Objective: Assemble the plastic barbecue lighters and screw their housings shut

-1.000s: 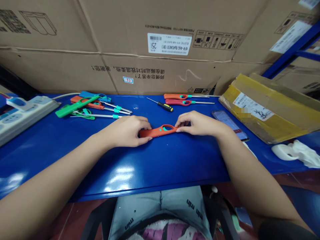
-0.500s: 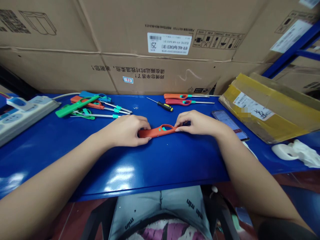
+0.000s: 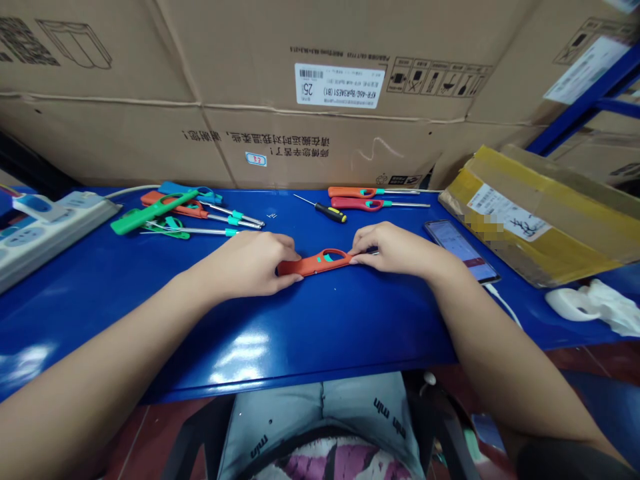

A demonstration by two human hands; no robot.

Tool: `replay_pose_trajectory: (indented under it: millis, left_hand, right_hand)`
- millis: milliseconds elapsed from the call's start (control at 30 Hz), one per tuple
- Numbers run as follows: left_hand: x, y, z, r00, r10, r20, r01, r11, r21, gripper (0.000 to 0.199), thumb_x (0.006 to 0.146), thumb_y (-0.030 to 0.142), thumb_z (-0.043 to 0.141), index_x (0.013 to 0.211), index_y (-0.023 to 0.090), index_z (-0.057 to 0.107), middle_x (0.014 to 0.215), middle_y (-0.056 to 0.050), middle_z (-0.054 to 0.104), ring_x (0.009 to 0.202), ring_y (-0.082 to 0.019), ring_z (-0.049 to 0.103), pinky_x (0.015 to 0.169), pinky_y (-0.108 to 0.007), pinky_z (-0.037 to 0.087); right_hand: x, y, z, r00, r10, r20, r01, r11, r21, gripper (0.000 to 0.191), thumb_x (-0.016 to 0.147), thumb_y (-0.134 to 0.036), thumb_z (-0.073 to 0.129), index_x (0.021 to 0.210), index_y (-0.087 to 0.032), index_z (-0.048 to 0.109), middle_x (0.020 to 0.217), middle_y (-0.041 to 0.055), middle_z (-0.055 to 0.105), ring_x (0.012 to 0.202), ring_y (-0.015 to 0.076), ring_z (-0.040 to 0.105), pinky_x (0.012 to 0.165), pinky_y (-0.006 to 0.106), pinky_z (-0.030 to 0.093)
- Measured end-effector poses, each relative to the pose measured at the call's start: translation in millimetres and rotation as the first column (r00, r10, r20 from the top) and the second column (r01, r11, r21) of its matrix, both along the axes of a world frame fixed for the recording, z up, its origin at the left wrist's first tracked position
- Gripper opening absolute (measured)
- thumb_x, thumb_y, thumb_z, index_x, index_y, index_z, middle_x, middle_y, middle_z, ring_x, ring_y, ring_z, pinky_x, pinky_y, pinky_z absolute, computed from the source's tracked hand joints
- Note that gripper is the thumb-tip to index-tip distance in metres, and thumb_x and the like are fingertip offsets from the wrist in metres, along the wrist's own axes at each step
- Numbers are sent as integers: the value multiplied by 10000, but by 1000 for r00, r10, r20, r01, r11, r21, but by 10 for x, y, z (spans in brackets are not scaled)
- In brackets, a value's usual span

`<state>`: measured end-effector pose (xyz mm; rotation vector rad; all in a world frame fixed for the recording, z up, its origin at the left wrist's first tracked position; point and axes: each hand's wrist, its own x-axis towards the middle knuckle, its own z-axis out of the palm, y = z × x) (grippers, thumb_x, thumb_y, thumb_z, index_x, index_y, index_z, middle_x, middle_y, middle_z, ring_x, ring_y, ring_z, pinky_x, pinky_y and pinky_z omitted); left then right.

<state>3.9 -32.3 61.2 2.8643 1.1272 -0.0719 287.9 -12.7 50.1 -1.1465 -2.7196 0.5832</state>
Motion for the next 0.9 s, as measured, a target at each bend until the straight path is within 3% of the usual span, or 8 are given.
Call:
replay_pose_trajectory:
  millis: [400,567,667,900]
  left_hand:
    - [55,-58,-37,999,31,-24,-30,998,57,210,871,360,617,894,207,759,854,-58,691,697,-201,651,539,-290,353]
    - [45,-5,-29,998,60,-18,-60,997,39,182,861,341,642,859,192,745,847,-57,685,718,-198,654,573,-276,385]
    - [14,54,-49,998,38,59,-37,999,-18,204,865,354,649,907,197,771,870,-57,704,744,-198,660,614,-276,419]
    - [-10,132,-60,964,65,256,-10,977,-213,304,864,386,637,1010,176,801,819,-48,733,678,-158,634,640,-257,454]
  right_hand:
    - [-45,-63,13,994,-48,100,34,991,132,121,866,-245,688,944,-184,758,966,78,725,866,215,653,723,299,435]
    - [-103,-80,-35,1000,-26,9,24,985,173,434,845,-250,720,1270,-203,651,1246,113,661,1164,286,616,949,369,485]
    - [-158,-70,-120,999,27,-44,-19,982,188,466,875,-246,698,1335,-227,626,1305,112,641,1222,290,594,1033,411,473]
    - [-218,-30,-268,991,94,-96,-71,972,222,313,975,-245,588,1260,-194,706,1238,110,698,1158,266,631,1022,415,495]
